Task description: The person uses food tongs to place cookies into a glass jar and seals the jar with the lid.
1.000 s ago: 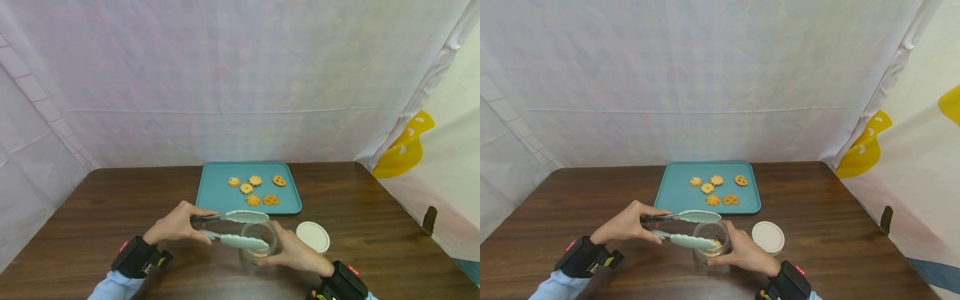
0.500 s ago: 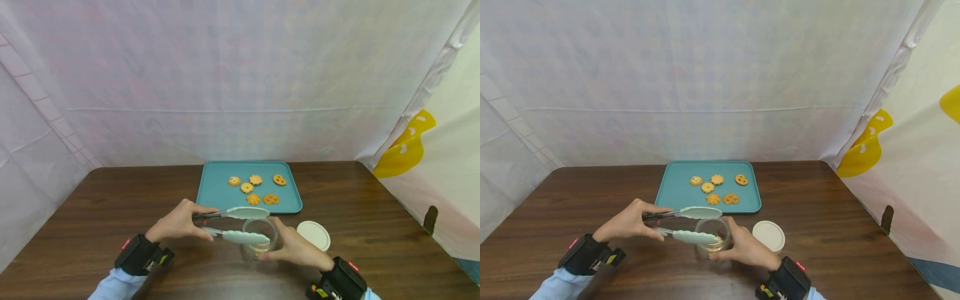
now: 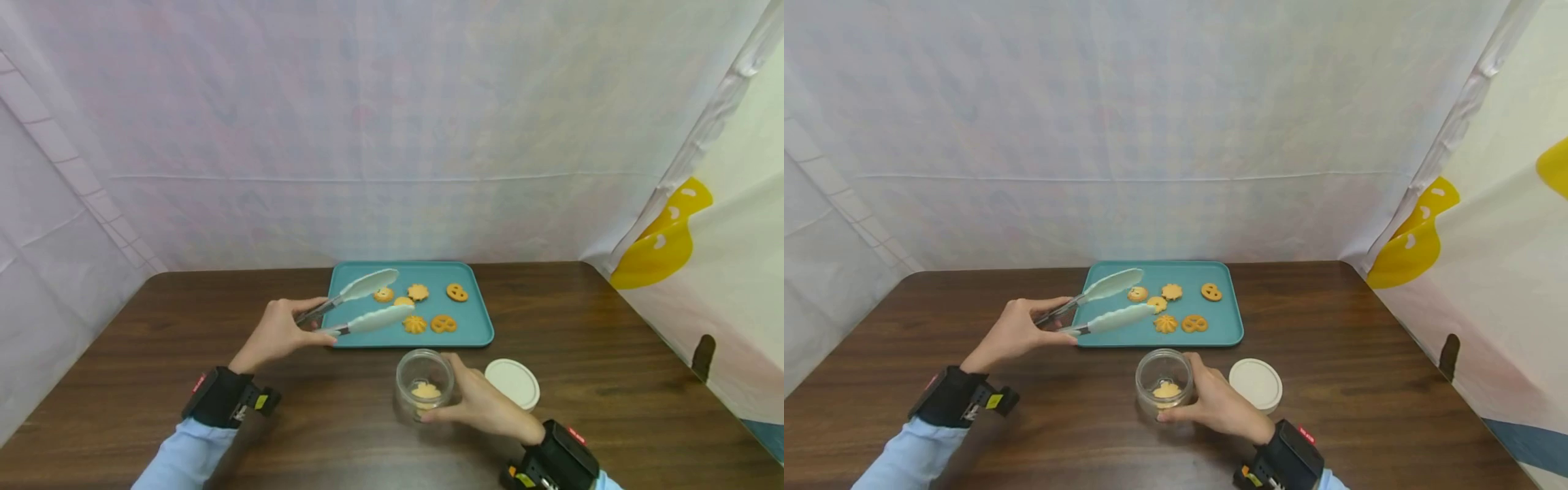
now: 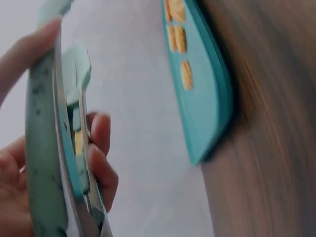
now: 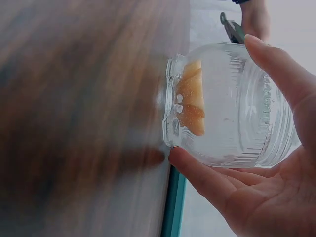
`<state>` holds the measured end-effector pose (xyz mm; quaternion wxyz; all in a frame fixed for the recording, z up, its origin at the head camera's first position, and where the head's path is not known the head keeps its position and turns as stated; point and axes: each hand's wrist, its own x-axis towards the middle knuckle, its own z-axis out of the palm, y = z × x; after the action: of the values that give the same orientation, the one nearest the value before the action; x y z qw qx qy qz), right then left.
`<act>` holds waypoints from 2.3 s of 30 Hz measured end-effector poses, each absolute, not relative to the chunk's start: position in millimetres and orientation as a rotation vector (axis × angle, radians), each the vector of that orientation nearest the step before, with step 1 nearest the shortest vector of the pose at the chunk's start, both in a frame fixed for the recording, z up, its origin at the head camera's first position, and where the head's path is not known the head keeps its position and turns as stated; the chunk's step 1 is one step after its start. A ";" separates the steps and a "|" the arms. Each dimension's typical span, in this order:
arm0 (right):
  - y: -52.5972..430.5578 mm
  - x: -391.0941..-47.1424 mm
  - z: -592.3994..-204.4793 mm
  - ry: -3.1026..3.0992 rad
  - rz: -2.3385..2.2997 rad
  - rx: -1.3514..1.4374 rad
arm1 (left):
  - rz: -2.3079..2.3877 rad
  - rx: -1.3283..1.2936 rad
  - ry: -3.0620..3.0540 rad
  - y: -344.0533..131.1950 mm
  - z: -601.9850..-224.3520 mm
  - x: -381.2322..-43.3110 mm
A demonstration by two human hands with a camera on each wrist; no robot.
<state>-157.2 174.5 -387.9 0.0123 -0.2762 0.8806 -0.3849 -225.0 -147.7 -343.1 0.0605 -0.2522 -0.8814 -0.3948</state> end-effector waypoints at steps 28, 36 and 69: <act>177.2 -161.9 -392.6 2.661 -1.253 -0.888 | -0.888 -0.493 -2.876 -146.1 -374.6 -288.8; 177.1 -161.9 -390.9 2.640 -1.257 -0.908 | -0.859 -0.507 -2.906 -141.0 -378.8 -295.4; 175.6 -162.5 -390.9 2.656 -1.239 -0.888 | -0.725 -0.507 -2.935 -138.4 -371.1 -300.5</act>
<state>-162.5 175.6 -390.9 0.0393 -0.2898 0.8666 -0.4043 -300.5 -138.4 -371.1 0.0379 -0.1654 -0.9568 -0.2362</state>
